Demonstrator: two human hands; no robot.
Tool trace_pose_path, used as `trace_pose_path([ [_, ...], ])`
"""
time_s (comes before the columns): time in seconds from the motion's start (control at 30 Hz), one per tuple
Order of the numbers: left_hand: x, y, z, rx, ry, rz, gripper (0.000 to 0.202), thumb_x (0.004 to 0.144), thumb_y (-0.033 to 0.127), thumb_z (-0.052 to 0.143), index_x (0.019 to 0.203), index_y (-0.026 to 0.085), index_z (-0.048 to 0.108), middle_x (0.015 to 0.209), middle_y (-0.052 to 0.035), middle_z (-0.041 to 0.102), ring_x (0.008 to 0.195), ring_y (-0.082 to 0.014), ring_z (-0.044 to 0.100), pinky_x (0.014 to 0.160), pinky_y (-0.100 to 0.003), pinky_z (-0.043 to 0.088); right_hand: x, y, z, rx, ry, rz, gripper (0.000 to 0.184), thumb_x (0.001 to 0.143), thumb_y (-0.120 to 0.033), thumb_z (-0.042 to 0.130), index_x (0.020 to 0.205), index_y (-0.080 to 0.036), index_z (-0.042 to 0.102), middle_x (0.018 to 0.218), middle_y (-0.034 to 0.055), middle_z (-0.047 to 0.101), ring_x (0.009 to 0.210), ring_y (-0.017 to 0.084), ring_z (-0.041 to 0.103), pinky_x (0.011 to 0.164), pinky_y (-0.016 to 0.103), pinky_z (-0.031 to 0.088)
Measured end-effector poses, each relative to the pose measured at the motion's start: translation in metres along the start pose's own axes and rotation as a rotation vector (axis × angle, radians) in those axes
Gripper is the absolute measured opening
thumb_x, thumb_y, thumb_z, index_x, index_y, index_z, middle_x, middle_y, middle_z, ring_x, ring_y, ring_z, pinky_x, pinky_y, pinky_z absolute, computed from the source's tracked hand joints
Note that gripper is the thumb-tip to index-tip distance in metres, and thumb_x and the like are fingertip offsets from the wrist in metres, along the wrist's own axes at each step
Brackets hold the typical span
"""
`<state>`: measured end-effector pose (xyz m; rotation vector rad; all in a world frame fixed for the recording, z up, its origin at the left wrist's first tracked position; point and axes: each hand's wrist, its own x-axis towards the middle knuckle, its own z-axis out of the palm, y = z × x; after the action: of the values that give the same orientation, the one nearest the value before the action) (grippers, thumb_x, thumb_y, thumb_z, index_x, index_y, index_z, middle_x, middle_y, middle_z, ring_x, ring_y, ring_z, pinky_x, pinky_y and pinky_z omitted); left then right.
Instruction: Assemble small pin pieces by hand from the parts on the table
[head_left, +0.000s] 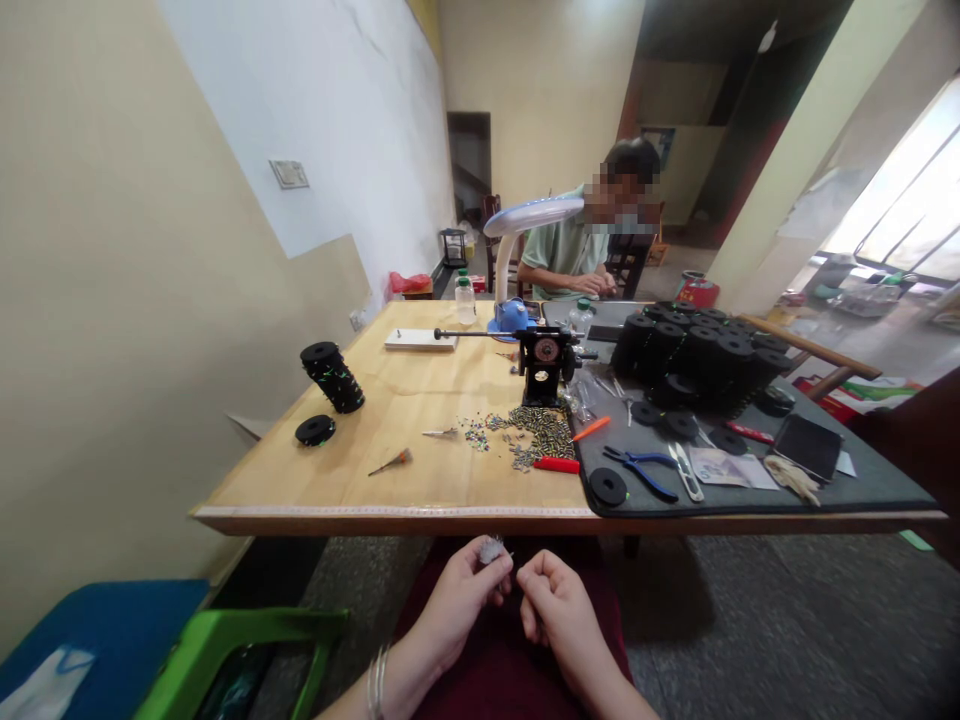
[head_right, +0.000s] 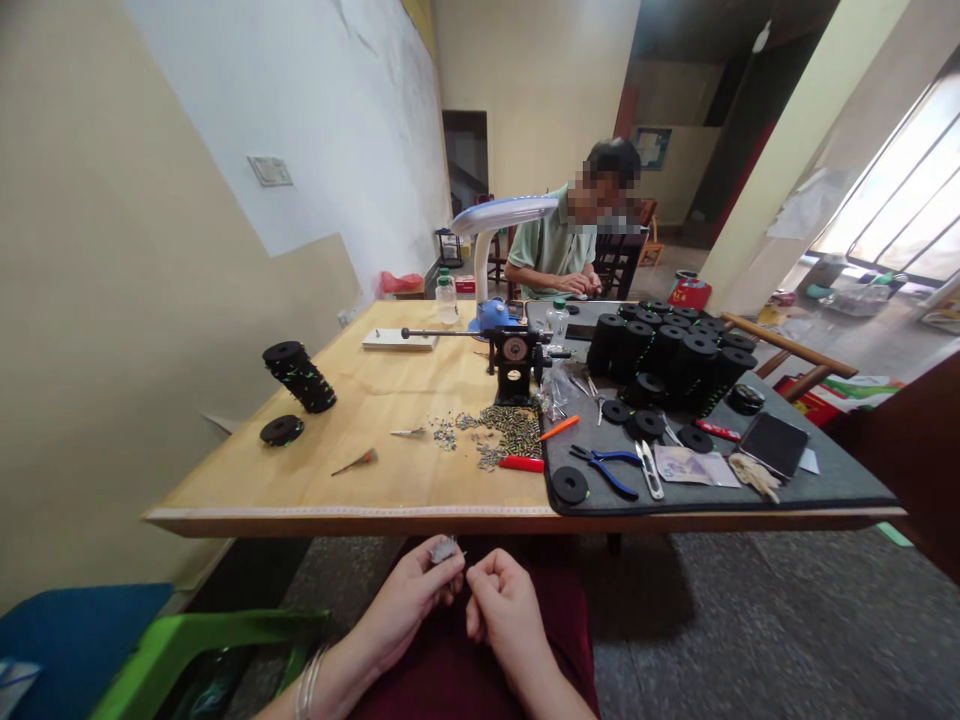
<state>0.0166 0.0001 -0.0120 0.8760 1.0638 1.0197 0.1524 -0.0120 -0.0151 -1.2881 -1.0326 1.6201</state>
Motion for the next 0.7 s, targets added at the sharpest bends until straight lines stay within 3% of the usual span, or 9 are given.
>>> trace_pose_path([
  [0.37,-0.0023,0.0021,0.0008,0.275,-0.007,0.138,0.027,0.077,0.039,0.068,0.069,0.017,0.055,0.058,0.0022,0.055,0.053,-0.0129,0.052,0.05,-0.022,0.043,0.0072,0.0028,-0.0026,0.061,0.022,-0.01,0.056,0.064,-0.072,0.066,0.074,-0.019,0.05,0.035,-0.0091,0.05,0.03,0.004,0.034,0.034,0.015,0.022],
  [0.7,-0.0045,0.0003,0.0021,0.33,-0.012,0.161,0.026,0.075,0.037,0.07,0.066,0.017,0.056,0.056,0.0024,0.055,0.053,-0.0126,0.05,0.053,-0.022,0.041,0.0067,0.0011,-0.0026,0.098,0.016,-0.024,0.051,0.067,-0.066,0.068,0.073,-0.018,0.051,0.036,-0.0091,0.049,0.031,0.004,0.033,0.035,0.016,0.023],
])
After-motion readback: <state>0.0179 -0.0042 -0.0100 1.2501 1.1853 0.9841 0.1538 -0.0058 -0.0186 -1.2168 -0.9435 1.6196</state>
